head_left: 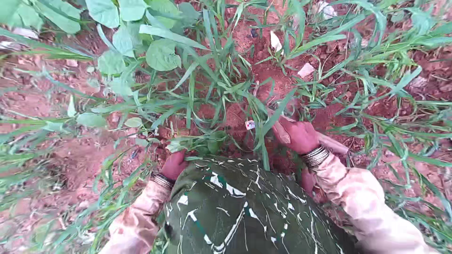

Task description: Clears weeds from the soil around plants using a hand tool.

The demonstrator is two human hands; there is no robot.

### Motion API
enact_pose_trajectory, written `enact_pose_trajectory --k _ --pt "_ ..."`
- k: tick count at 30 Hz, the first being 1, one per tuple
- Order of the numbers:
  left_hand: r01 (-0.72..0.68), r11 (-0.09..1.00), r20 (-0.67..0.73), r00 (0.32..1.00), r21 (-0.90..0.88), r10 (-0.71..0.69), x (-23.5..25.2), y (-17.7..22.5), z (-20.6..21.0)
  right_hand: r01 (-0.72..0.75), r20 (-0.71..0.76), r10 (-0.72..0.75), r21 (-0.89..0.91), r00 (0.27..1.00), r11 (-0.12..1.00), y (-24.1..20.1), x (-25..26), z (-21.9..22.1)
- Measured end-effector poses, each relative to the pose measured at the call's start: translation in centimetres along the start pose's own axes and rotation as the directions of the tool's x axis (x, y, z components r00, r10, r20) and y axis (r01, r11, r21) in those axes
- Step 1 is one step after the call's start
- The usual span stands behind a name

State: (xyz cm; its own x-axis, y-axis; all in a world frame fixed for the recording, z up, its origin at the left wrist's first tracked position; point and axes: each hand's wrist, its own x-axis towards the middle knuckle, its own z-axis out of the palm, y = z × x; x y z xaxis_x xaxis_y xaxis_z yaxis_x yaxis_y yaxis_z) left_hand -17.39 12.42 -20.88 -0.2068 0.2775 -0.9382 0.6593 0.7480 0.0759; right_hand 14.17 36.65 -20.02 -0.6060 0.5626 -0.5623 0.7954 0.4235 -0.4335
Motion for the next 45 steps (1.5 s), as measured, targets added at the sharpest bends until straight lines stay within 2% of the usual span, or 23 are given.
enact_pose_trajectory --k 1,3,7,9,10,13,15,16,18,20,22,25,27,28,30,33,35,37,38,40,41,43,45 --pt "-0.04 0.994 -0.091 0.995 -0.1 0.031 -0.7 0.6 -0.9 -0.022 0.093 0.024 -0.019 0.995 1.0 -1.0 1.3 -0.2" --pt "-0.112 0.967 -0.24 0.969 -0.227 0.056 -2.0 1.5 -2.7 0.001 0.166 0.009 -0.059 0.986 0.998 -1.4 2.1 -1.1" --pt "-0.207 0.935 -0.543 0.84 -0.287 0.02 -2.1 -3.3 -2.5 0.107 0.018 -0.107 -0.038 0.994 0.994 -0.5 -0.3 -0.3" --pt "-0.173 0.935 -0.553 0.833 -0.311 -0.029 -1.6 -2.7 -2.9 0.056 0.026 -0.056 -0.013 0.998 0.998 -2.0 0.5 1.1" --pt "-0.184 0.939 -0.55 0.835 -0.289 -0.006 -1.1 -1.6 -3.2 0.012 0.094 -0.012 -0.003 0.996 1.0 -2.9 1.3 1.0" --pt "-0.336 0.931 -0.489 0.842 -0.143 0.228 0.5 3.6 -4.7 0.007 0.224 0.009 -0.071 0.975 0.997 -3.3 1.4 0.4" --pt "-0.442 0.897 -0.372 0.838 -0.033 0.399 1.9 8.1 -7.2 0.053 0.185 -0.038 -0.076 0.982 0.996 -2.5 0.0 -0.1" --pt "-0.445 0.895 -0.299 0.851 0.023 0.431 3.0 10.2 -8.4 0.049 0.166 -0.035 -0.078 0.986 0.996 -2.0 -0.9 -0.1" --pt "-0.378 0.915 -0.261 0.878 0.138 0.402 6.3 12.8 -9.6 0.01 0.104 -0.002 -0.071 0.995 0.997 -0.9 -2.9 0.0" --pt "-0.313 0.944 -0.299 0.895 0.108 0.331 10.3 13.3 -10.7 -0.006 -0.017 0.004 -0.081 1.0 0.997 0.1 -4.2 0.0" --pt "-0.237 0.971 -0.348 0.912 -0.015 0.217 13.0 12.4 -11.4 -0.035 -0.139 0.018 -0.124 0.99 0.992 1.1 -4.6 -0.5" --pt "-0.172 0.916 -0.361 0.932 -0.362 0.032 13.2 8.2 -8.4 -0.23 -0.203 0.192 -0.182 0.96 0.956 2.3 -4.5 -3.1" --pt "-0.126 0.816 -0.331 0.94 -0.563 -0.083 11.3 4.4 -5.1 -0.376 -0.214 0.333 -0.213 0.919 0.902 1.8 -4.0 -5.5" --pt "-0.148 0.727 -0.327 0.939 -0.67 -0.11 10.0 2.9 -3.9 -0.401 -0.24 0.356 -0.175 0.903 0.899 1.6 -4.0 -6.2" --pt "-0.214 0.568 -0.35 0.926 -0.795 -0.141 8.6 0.1 -1.2 -0.329 -0.291 0.288 -0.103 0.912 0.939 1.0 -4.0 -7.1" --pt "-0.15 0.579 -0.264 0.957 -0.802 -0.117 5.2 -3.8 1.9 0.004 -0.294 -0.027 -0.08 0.956 0.997 -2.9 -3.1 -8.1" --pt "-0.071 0.655 -0.19 0.975 -0.752 -0.112 3.7 -7.0 4.3 0.216 -0.285 -0.229 -0.075 0.931 0.973 -6.4 -0.8 -7.3" --pt "-0.008 0.693 -0.181 0.968 -0.721 -0.177 2.1 -9.6 6.0 0.319 -0.233 -0.345 -0.142 0.909 0.937 -9.2 2.9 -4.5" --pt "-0.014 0.694 -0.225 0.95 -0.72 -0.214 1.6 -10.6 6.4 0.318 -0.161 -0.346 -0.175 0.924 0.932 -10.8 5.3 -3.0" --pt "-0.053 0.695 -0.324 0.908 -0.717 -0.266 0.9 -11.8 6.1 0.186 0.04 -0.182 -0.179 0.983 0.966 -14.1 9.7 0.2" --pt "-0.071 0.7 -0.366 0.887 -0.711 -0.282 0.8 -11.9 5.7 0.117 0.089 -0.105 -0.146 0.99 0.982 -15.2 11.1 1.8" --pt "-0.088 0.717 -0.406 0.868 -0.692 -0.285 1.5 -11.8 4.5 0.114 0.07 -0.107 -0.106 0.992 0.988 -15.7 11.3 4.4" --pt "-0.102 0.758 -0.411 0.882 -0.644 -0.23 2.2 -11.1 4.7 0.143 0.128 -0.127 -0.122 0.984 0.982 -14.8 9.3 4.8"
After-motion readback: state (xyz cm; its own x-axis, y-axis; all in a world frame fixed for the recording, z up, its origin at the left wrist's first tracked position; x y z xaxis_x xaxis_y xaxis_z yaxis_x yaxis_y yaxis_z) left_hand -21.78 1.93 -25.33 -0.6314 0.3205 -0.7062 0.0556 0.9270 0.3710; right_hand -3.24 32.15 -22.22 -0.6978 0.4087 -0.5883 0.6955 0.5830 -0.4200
